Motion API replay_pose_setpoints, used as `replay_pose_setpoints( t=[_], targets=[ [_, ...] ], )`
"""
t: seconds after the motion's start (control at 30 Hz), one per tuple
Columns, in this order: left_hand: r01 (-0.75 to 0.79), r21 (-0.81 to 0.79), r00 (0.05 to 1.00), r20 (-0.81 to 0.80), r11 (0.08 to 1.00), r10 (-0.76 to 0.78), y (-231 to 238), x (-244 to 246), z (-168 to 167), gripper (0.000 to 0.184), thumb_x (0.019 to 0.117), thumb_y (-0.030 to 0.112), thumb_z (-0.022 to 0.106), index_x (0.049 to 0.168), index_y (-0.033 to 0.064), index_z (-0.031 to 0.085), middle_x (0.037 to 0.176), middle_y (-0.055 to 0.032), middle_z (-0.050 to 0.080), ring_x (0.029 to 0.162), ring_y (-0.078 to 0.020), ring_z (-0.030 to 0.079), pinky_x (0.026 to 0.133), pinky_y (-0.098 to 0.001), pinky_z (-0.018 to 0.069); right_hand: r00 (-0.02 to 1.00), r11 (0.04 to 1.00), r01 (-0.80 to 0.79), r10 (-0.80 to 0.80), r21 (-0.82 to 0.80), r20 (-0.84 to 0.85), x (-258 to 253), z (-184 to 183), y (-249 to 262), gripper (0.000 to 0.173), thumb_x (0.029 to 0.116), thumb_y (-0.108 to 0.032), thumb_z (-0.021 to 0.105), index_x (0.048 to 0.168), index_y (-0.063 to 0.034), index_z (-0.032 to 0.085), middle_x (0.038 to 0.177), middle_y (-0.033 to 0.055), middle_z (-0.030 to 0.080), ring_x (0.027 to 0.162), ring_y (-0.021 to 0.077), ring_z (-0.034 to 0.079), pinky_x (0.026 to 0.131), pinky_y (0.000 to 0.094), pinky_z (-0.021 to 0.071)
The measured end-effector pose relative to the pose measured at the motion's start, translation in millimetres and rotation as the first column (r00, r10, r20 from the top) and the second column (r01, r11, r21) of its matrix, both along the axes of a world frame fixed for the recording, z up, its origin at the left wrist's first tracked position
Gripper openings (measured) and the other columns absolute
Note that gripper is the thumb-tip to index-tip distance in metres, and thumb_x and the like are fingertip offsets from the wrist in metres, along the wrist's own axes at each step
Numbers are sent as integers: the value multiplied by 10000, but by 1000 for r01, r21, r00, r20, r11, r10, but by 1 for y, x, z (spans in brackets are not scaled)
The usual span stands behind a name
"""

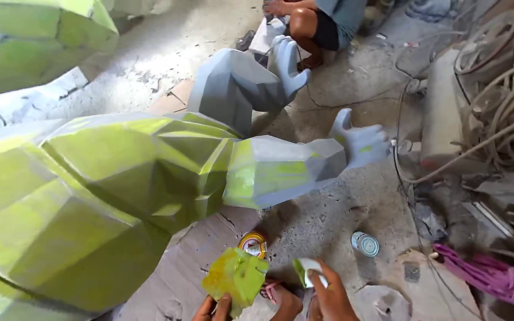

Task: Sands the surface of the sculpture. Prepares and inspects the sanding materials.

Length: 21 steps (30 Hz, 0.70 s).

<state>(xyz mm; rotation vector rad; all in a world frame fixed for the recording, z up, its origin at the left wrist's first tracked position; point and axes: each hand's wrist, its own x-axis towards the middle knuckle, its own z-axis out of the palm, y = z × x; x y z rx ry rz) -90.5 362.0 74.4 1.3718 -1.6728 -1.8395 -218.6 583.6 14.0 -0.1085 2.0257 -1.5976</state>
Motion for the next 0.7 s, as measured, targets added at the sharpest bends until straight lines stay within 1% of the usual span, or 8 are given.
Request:
replay_pose_setpoints(
  t=[0.1, 0.17, 0.4, 0.43, 0.5, 0.57, 0.63, 0.7],
  targets=[
    [47, -43, 997, -61, 998, -50, -10, -15, 3, 130, 1017, 24, 515, 1034, 10, 643, 838, -12, 728, 741, -127, 717, 704, -334, 633, 961, 960, 276, -277, 50, 19, -11, -31, -4, 309, 994, -117, 551, 1242, 21, 673, 1117, 105, 745, 1055, 126, 709, 977, 344, 580],
    [90, -57, 990, -101, 994, -95, -20, -26, 2, 130, 1019, 16, 501, 1043, 11, 629, 848, -4, 723, 745, -122, 712, 713, -326, 628, 915, 912, 403, -404, 79, -6, -20, -56, -13, 286, 992, -133, 572, 1200, 23, 691, 1061, 101, 756, 997, 125, 725, 934, 341, 597],
    [291, -78, 902, -310, 953, -301, -85, -97, -40, 160, 1011, 18, 537, 1125, 32, 647, 951, -15, 743, 845, -124, 727, 779, -320, 633, 760, 750, 642, -594, 159, -264, -63, -140, -84, 245, 1004, -224, 611, 1038, -38, 767, 839, 57, 749, 768, 123, 717, 749, 368, 610],
    [295, -108, 884, -346, 949, -314, -94, -115, -51, 160, 1004, 43, 559, 1128, 29, 659, 953, -24, 738, 844, -128, 725, 760, -311, 633, 727, 728, 669, -600, 148, -334, -73, -155, -96, 235, 1005, -216, 615, 1033, -37, 765, 850, 64, 743, 764, 139, 709, 739, 385, 602],
    [293, -165, 846, -414, 942, -336, -111, -151, -70, 145, 992, 102, 570, 1087, 67, 674, 934, -17, 720, 824, -113, 712, 713, -283, 624, 651, 702, 705, -585, 100, -483, -88, -187, -119, 246, 1018, -188, 606, 1143, -37, 755, 1064, 98, 752, 946, 182, 728, 866, 432, 603],
    [340, -200, 776, -492, 919, -394, -125, -185, -85, 135, 1018, 157, 552, 1069, 137, 676, 981, 6, 716, 899, -111, 706, 807, -315, 621, 554, 674, 738, -571, 40, -606, -102, -222, -143, 287, 1022, -174, 595, 1248, -53, 726, 1229, 119, 695, 1095, 197, 686, 951, 423, 581],
    [364, -235, 693, -578, 902, -430, -131, -216, -99, 155, 1048, 176, 509, 1107, 149, 650, 1067, -4, 706, 992, -153, 698, 909, -379, 600, 492, 647, 762, -558, 20, -668, -110, -257, -166, 312, 1013, -189, 604, 1284, -77, 712, 1242, 103, 627, 1071, 172, 646, 899, 369, 587],
    [321, -272, 624, -660, 907, -418, -129, -244, -111, 154, 1062, 161, 475, 1125, 127, 612, 1077, -21, 701, 1001, -183, 703, 919, -410, 600, 457, 635, 772, -518, 33, -723, -108, -284, -190, 281, 971, -186, 669, 1217, -69, 736, 1143, 106, 629, 950, 171, 660, 793, 352, 608]
  ],
)
